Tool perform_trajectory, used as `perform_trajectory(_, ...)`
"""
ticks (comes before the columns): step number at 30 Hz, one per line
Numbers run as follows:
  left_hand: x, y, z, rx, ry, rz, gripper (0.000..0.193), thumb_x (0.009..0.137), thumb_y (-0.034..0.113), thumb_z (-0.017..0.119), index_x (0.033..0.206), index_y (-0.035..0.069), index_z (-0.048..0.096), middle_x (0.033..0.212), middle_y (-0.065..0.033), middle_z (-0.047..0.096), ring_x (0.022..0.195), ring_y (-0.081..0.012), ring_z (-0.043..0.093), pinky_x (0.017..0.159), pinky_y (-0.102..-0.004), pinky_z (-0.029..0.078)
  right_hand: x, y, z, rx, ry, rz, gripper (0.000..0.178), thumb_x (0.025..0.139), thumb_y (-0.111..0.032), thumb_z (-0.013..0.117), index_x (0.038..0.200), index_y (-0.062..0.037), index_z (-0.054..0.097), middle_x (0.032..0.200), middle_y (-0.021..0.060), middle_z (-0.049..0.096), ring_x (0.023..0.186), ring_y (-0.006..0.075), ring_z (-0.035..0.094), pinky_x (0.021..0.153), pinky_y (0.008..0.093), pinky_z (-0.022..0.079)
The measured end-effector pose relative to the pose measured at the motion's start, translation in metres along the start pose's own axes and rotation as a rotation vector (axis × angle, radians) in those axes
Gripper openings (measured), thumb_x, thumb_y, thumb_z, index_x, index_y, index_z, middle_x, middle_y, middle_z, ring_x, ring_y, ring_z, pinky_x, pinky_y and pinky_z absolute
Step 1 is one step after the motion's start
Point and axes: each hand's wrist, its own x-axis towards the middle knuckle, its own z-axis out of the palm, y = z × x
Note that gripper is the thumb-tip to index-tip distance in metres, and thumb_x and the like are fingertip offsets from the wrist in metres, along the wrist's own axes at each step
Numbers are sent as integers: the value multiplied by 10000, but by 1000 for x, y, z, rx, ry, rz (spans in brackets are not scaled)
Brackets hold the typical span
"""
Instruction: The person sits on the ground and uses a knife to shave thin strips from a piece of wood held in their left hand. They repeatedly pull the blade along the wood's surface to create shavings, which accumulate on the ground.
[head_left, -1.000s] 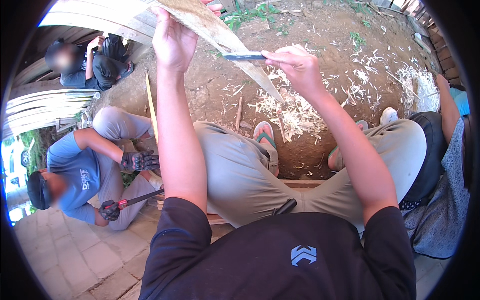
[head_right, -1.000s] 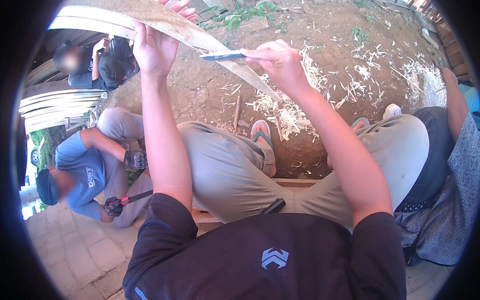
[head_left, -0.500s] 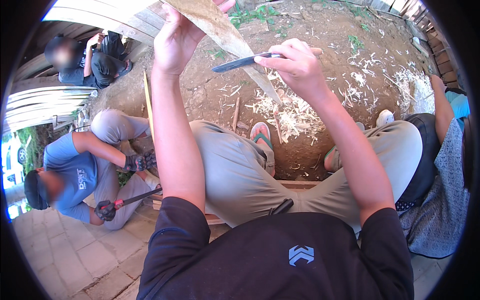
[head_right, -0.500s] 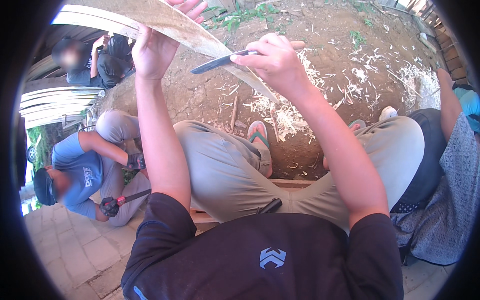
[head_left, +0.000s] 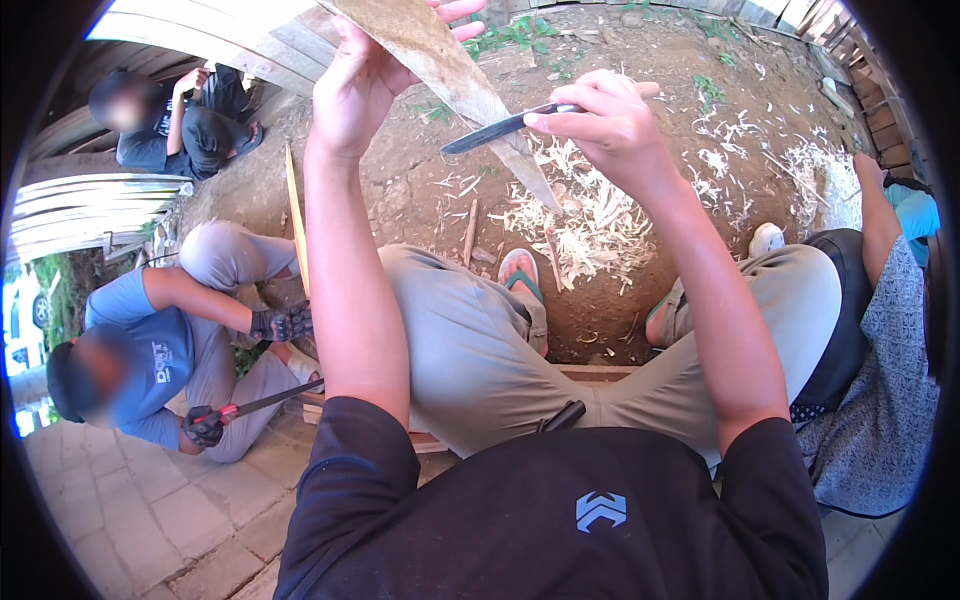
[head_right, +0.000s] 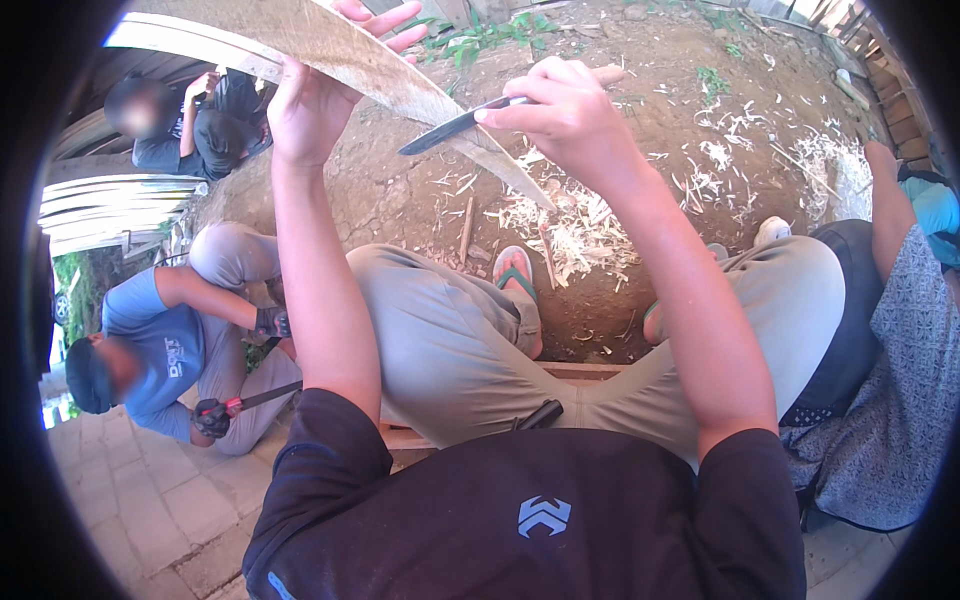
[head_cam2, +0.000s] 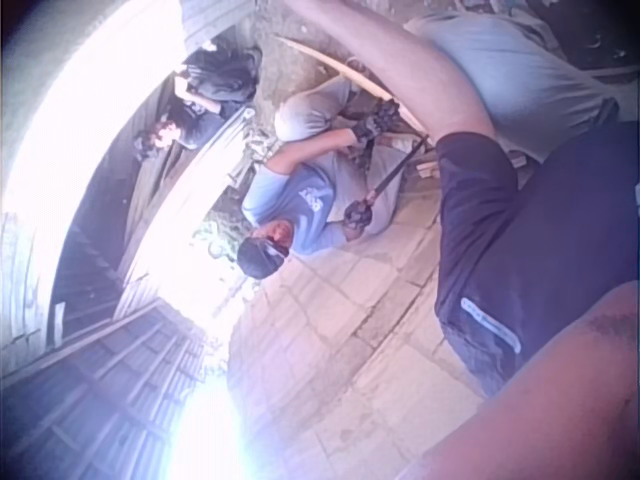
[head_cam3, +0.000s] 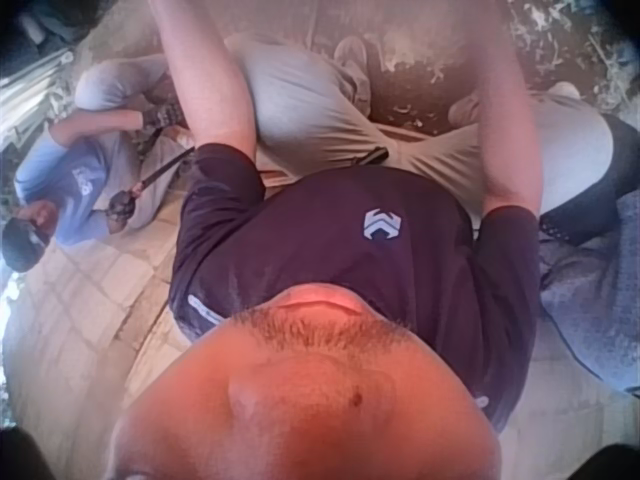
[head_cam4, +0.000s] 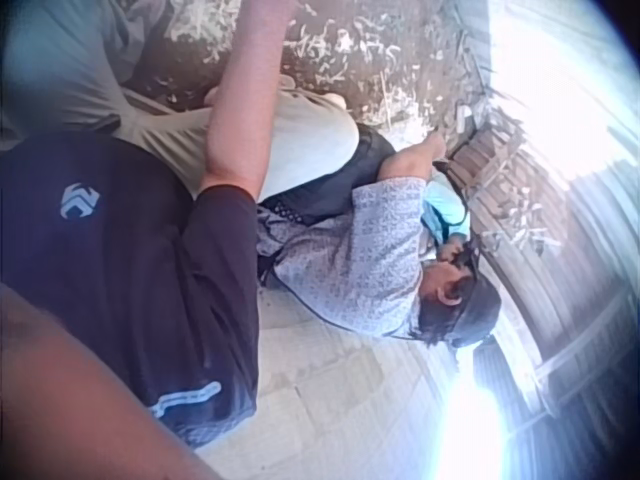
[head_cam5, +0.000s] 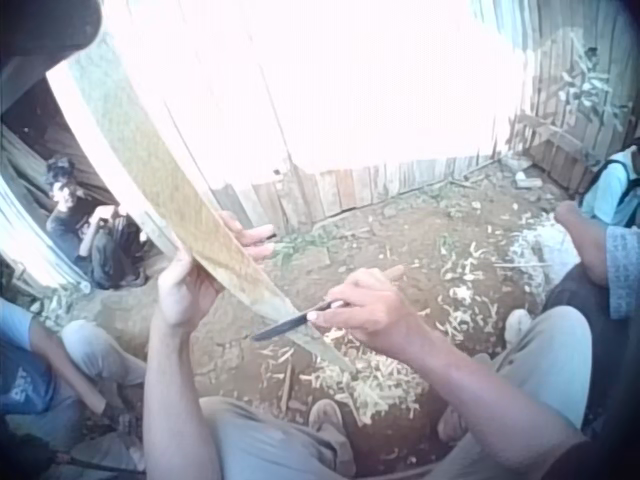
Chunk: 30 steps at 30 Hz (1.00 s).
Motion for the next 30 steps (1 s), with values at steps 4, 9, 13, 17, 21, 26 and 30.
perform_trajectory(4, -1, -6, -2, -79, 0, 10, 789, 961, 667, 537, 1411, 24, 452, 1459, -357, 503, 1315, -455, 570, 1113, -554, 445, 2, -4, -1, 13, 3, -18, 339, 753, -24, 751, 968, -279, 812, 910, -42, 706, 863, 201, 636, 779, 360, 502)
perform_trajectory(9, -6, 2, 5, 19, 43, -16, 805, 955, 664, 550, 1436, 28, 442, 1459, -354, 506, 1328, -460, 555, 1124, -570, 426, 1, 2, -11, 18, -18, -12, 309, 743, -49, 770, 961, -263, 812, 921, -45, 711, 865, 193, 634, 781, 368, 504)
perform_trajectory(13, -3, -5, -4, 5, -65, 38, 801, 951, 650, 572, 1439, 27, 443, 1456, -355, 509, 1325, -468, 552, 1131, -574, 419, 7, 3, -16, 8, -53, -5, 304, 736, -50, 778, 959, -253, 816, 905, -48, 712, 862, 192, 632, 791, 370, 511)
perform_trajectory(17, -3, -11, -5, -29, -53, 43, 806, 947, 652, 580, 1438, 27, 446, 1452, -355, 512, 1320, -472, 554, 1134, -574, 418, 9, -7, -11, 54, -79, 36, 293, 735, -36, 773, 937, -244, 821, 886, -47, 717, 855, 200, 629, 801, 367, 517)
perform_trajectory(21, -5, -10, -8, -9, -56, 31, 802, 954, 659, 565, 1436, 29, 449, 1450, -354, 515, 1320, -477, 553, 1140, -579, 411, 8, -8, -10, 49, -74, 26, 282, 733, -24, 776, 918, -232, 821, 886, -45, 722, 850, 205, 628, 805, 364, 520)
perform_trajectory(26, -8, 2, 0, 34, -5, -34, 763, 975, 639, 546, 1445, 44, 457, 1456, -303, 530, 1333, -428, 554, 1136, -544, 415, 2, 2, -13, 87, -60, 86, 276, 737, -24, 796, 923, -227, 821, 882, -45, 719, 848, 209, 627, 808, 366, 521)
perform_trajectory(30, -6, -2, -11, 68, -108, -20, 746, 977, 689, 508, 1423, 93, 459, 1494, -364, 457, 1370, -489, 508, 1127, -555, 416, 1, 1, -13, 120, -96, 119, 299, 746, 1, 792, 946, -219, 829, 932, -32, 731, 885, 202, 631, 768, 350, 508)
